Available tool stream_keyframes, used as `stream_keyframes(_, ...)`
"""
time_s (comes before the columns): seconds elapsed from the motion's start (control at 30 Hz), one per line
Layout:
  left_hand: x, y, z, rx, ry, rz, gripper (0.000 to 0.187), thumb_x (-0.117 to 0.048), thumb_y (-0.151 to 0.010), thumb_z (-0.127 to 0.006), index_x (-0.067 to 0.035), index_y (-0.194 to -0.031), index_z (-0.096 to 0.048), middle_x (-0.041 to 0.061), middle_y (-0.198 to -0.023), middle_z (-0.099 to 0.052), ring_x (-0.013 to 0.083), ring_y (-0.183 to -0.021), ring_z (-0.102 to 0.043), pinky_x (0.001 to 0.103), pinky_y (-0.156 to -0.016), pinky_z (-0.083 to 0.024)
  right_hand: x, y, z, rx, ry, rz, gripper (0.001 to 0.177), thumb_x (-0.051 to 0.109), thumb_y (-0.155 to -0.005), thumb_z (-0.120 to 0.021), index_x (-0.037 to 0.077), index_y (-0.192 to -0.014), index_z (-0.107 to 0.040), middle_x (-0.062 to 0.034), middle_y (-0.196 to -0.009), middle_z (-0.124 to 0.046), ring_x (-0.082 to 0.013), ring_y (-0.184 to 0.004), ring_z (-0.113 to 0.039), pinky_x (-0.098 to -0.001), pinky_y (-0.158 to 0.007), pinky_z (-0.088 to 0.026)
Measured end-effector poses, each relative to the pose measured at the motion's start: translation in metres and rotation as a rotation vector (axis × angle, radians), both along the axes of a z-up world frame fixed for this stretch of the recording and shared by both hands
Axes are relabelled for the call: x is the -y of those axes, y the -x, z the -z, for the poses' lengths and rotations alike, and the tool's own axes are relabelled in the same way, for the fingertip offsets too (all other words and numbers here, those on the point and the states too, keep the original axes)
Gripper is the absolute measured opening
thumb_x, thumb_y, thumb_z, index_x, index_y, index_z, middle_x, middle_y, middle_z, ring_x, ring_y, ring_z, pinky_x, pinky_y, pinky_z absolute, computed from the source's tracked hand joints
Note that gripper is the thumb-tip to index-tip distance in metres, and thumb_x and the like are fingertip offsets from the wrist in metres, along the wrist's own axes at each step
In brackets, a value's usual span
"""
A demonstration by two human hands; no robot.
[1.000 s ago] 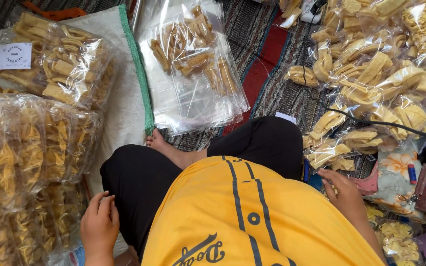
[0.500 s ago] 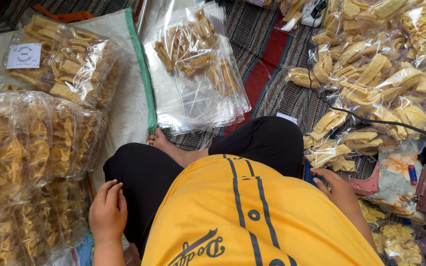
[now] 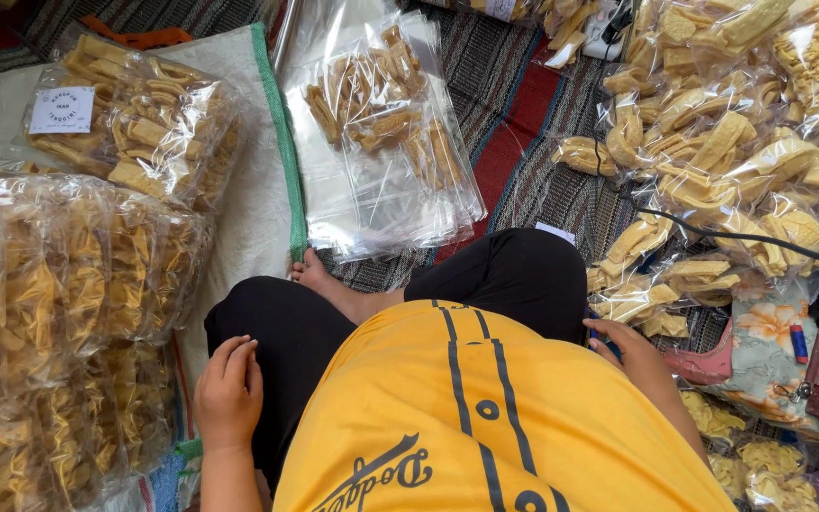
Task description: Manually filling clear plastic bags with fried snack pieces from a pile on the floor.
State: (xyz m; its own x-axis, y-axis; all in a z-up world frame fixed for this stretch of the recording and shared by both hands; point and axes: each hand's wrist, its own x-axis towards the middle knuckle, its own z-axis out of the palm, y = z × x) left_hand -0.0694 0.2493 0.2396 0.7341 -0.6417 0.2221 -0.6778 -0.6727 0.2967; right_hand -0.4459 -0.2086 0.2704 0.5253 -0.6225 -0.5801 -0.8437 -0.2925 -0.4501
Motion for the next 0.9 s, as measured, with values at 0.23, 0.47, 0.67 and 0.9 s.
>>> stream_keyframes(0.23, 0.005, -0.004, -0.001, -0.013, 0.019, 0.001, 0.019, -0.004, -0.099, -0.065, -0.005, -0.115, -0.073, 0.007, -0.126, -0.069, 0.0292, -0.105, -0.070, 0.047, -0.079, -0.059, 0.004, -0.003, 0.006, -0.005, -0.001, -0.032, 0.041, 0.036, -0.099, -0.053, 0.027, -0.137, -0.064, -0.0005, -0.146, -0.060, -0.0235, -0.137, -0.055, -0.0436, -0.104, -0.048)
stream_keyframes(0.47, 0.017, -0.007, -0.004, -0.031, 0.039, 0.042, 0.018, -0.002, -0.097, -0.065, -0.005, -0.114, -0.072, 0.009, -0.123, -0.070, 0.0295, -0.105, -0.070, 0.047, -0.079, -0.059, 0.010, -0.004, 0.013, -0.003, 0.077, -0.098, 0.035, 0.035, -0.100, -0.052, 0.025, -0.129, -0.068, 0.0016, -0.134, -0.068, -0.0212, -0.126, -0.062, -0.0402, -0.097, -0.051)
stream_keyframes(0.67, 0.022, -0.011, -0.005, -0.076, 0.024, 0.055, 0.018, -0.004, -0.098, -0.063, -0.005, -0.114, -0.071, 0.008, -0.122, -0.069, 0.0300, -0.103, -0.069, 0.047, -0.077, -0.058, 0.018, 0.001, 0.030, 0.021, 0.102, -0.146, 0.033, 0.034, -0.100, -0.052, 0.022, -0.125, -0.069, 0.0004, -0.130, -0.069, -0.0218, -0.121, -0.065, -0.0399, -0.093, -0.053)
stream_keyframes(0.9, 0.024, -0.019, 0.027, -0.178, -0.187, -0.016, 0.044, -0.046, -0.097, -0.057, -0.018, -0.130, -0.067, 0.004, -0.145, -0.058, 0.0312, -0.147, -0.042, 0.054, -0.117, -0.031, 0.022, -0.013, 0.025, 0.001, 0.173, -0.165, 0.027, 0.030, -0.101, -0.055, 0.019, -0.117, -0.073, 0.0024, -0.122, -0.072, -0.0200, -0.113, -0.068, -0.0402, -0.086, -0.055)
